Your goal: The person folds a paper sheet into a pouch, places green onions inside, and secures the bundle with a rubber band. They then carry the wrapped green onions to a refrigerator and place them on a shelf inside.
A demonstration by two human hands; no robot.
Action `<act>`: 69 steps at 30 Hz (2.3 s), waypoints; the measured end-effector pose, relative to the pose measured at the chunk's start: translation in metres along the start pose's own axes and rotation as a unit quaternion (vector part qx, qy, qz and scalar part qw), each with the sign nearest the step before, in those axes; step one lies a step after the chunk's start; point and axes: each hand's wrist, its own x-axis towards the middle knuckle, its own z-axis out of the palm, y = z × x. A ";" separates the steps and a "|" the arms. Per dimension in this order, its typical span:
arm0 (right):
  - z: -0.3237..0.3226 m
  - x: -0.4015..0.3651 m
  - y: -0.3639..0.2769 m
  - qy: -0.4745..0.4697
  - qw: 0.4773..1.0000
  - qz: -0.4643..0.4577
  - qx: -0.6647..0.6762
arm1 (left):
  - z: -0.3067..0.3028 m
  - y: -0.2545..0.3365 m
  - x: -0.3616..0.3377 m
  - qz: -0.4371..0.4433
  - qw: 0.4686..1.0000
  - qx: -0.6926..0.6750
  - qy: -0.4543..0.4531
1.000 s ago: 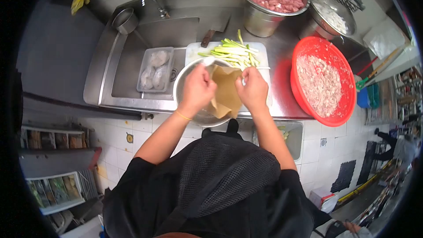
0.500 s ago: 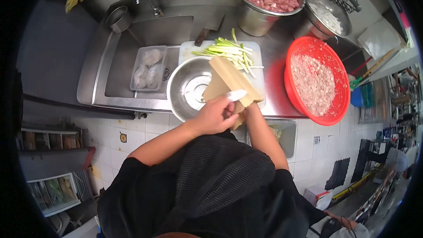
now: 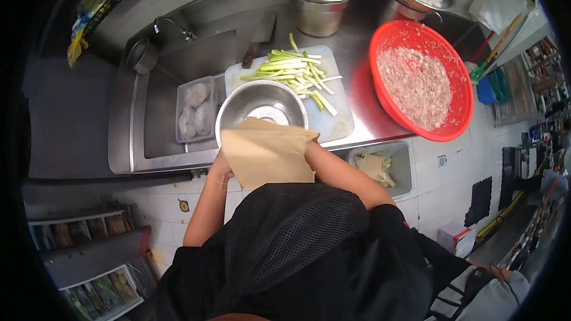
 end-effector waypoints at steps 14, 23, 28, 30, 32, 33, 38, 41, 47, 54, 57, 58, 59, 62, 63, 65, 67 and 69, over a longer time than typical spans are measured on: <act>-0.016 -0.010 -0.007 -0.086 0.981 -0.112 -0.135 | 0.005 0.017 -0.015 0.027 0.995 0.093 -0.016; -0.099 -0.001 -0.030 0.065 0.826 0.294 -0.475 | -0.099 0.134 -0.164 0.395 0.883 0.027 0.251; -0.058 -0.005 0.011 0.092 0.912 0.309 -0.254 | -0.121 0.107 -0.195 0.418 0.841 -0.043 0.339; -0.050 0.005 0.007 0.095 0.910 0.309 -0.261 | -0.123 0.095 -0.199 0.415 0.835 -0.039 0.359; -0.054 0.027 0.005 0.151 0.949 0.214 -0.175 | -0.123 0.089 -0.203 0.404 0.835 -0.036 0.372; -0.053 0.048 -0.017 0.149 0.940 0.225 -0.209 | -0.120 0.087 -0.205 0.399 0.835 -0.037 0.376; -0.085 0.174 -0.024 0.156 0.966 0.203 -0.032 | -0.096 0.070 -0.191 0.350 0.852 0.030 0.388; -0.100 0.219 -0.010 0.167 0.959 0.226 0.027 | -0.073 0.049 -0.156 0.333 0.875 -0.021 0.349; -0.107 0.220 0.027 0.210 0.974 0.071 0.041 | -0.053 0.011 -0.087 0.262 0.923 -0.055 0.276; -0.047 0.079 0.025 -0.025 0.684 -0.115 -0.720 | -0.109 0.022 -0.113 0.265 0.902 -0.043 0.337; -0.046 0.073 0.023 -0.073 0.688 -0.021 -0.722 | -0.106 0.037 -0.117 0.293 0.886 -0.048 0.355; -0.045 0.071 0.021 -0.072 0.688 -0.021 -0.722 | -0.100 0.043 -0.118 0.307 0.884 -0.060 0.348; -0.043 0.070 0.019 -0.072 0.691 -0.007 -0.720 | -0.098 0.044 -0.116 0.307 0.885 -0.057 0.346; -0.052 0.073 0.029 -0.048 0.691 -0.035 -0.720 | -0.095 0.042 -0.105 0.293 0.890 -0.050 0.345; -0.054 0.075 0.030 -0.026 0.688 -0.078 -0.721 | -0.096 0.038 -0.099 0.292 0.895 -0.051 0.335; -0.056 0.076 0.032 -0.032 0.683 -0.053 -0.728 | -0.100 0.034 -0.091 0.293 0.899 -0.052 0.321; -0.057 0.071 0.031 -0.037 0.678 -0.023 -0.734 | -0.099 0.035 -0.086 0.273 0.922 -0.050 0.270; -0.058 0.062 0.029 -0.001 0.685 -0.016 -0.728 | -0.088 0.038 -0.078 0.262 0.934 -0.053 0.238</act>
